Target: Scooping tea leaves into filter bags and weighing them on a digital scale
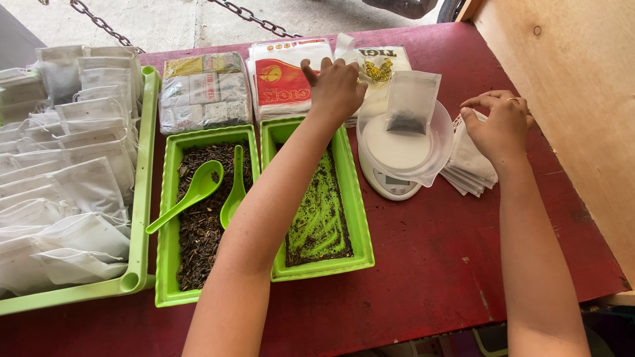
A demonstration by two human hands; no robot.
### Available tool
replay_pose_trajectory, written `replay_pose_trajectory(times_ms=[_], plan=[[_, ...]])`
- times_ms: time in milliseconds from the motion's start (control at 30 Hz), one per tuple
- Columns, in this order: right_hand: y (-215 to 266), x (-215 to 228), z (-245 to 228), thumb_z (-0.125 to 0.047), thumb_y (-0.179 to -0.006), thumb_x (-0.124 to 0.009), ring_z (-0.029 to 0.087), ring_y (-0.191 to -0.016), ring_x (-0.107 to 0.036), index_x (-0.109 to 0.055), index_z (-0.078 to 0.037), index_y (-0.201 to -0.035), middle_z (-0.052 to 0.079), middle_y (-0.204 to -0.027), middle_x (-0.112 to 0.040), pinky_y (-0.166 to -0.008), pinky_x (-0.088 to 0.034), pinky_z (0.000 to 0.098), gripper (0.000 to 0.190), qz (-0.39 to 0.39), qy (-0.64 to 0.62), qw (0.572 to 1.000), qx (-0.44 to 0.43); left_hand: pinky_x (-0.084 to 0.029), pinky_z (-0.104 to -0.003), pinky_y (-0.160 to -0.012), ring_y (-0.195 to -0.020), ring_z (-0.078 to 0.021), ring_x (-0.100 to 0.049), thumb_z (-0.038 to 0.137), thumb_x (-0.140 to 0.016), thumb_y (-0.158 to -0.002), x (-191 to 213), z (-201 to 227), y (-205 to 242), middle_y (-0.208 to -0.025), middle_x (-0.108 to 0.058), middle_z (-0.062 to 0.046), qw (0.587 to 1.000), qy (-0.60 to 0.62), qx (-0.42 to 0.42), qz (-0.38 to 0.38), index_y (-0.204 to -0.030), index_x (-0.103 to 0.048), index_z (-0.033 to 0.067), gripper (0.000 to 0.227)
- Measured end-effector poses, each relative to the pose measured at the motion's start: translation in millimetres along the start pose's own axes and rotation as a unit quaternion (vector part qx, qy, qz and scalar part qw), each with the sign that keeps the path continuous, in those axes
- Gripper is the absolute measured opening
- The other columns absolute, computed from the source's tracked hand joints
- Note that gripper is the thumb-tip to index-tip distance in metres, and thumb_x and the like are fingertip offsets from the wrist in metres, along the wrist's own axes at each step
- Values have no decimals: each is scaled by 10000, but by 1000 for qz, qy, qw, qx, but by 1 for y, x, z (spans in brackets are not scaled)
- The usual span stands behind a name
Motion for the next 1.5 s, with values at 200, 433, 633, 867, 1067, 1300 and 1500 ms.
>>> replay_pose_trajectory(times_ms=[200, 433, 633, 867, 1067, 1300, 1500], plan=[[-10, -5, -15, -308, -1009, -656, 323, -1204, -484, -777, -279, -1099, 37, -1250, -630, -968, -379, 512, 154, -3, -88, 995, 36, -224, -612, -1033, -1257, -295, -465, 462, -529, -979, -19, 16, -9, -1245, -602, -70, 998, 43, -30, -27, -1282, -607, 190, 414], [-16, -11, -43, -513, -1032, -469, 256, -1461, -210, -712, -201, -1257, -66, -1547, -455, -1129, -152, 679, 455, -124, -145, 980, -52, -206, -666, -1060, -1360, -333, -259, 458, -439, -1003, -30, 45, -6, -1345, -451, -125, 988, 109, -39, -101, -1095, -656, 118, 414], [-22, -37, -23, -396, -1100, -585, 455, -1431, -294, -680, -165, -1338, 133, -1529, -467, -1022, -253, 846, 345, -79, -150, 985, 31, -156, -675, -1036, -1349, -344, -298, 377, -592, -949, -38, 46, -8, -1226, -519, -96, 987, 153, -49, -20, -1180, -711, 169, 333], [-3, 3, -56, -303, -956, -706, 296, -1305, -351, -754, -235, -1115, 13, -1354, -547, -1090, -328, 477, 179, -29, -199, 980, 3, -238, -540, -933, -1286, -268, -333, 353, -682, -815, -18, 45, 0, -1218, -581, -5, 975, 220, -26, -9, -933, -725, 273, 148], [4, 14, -64, -264, -963, -747, 271, -1239, -388, -747, -172, -1068, -17, -1300, -594, -1010, -377, 419, 140, 2, -196, 980, 37, -212, -616, -986, -1271, -276, -373, 304, -684, -812, -4, 41, 10, -1206, -606, 0, 974, 224, -34, 5, -868, -727, 249, 90], [-1, 39, -108, -145, -1014, -799, 296, -1198, -532, -746, -62, -1051, 96, -1230, -626, -1071, -385, 457, 105, 56, -196, 965, 166, -262, -490, -850, -1225, -270, -409, 335, -652, -809, 37, 11, 22, -1115, -613, 26, 971, 226, -44, 56, -840, -685, 281, 71], [-7, 43, -183, -113, -1045, -782, 319, -1216, -531, -750, -42, -1093, 131, -1255, -619, -1074, -386, 478, 91, 69, -213, 945, 239, -262, -497, -806, -1189, -271, -425, 313, -687, -797, 90, -56, 41, -1039, -615, 42, 970, 202, -26, 132, -806, -688, 289, 25]])
Point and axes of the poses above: each hand's wrist, its own y-axis away from the middle knuckle, its own x-axis out of the back of the hand, z = x × y, the point moved 4 cm from there along -y, towards the middle knuckle
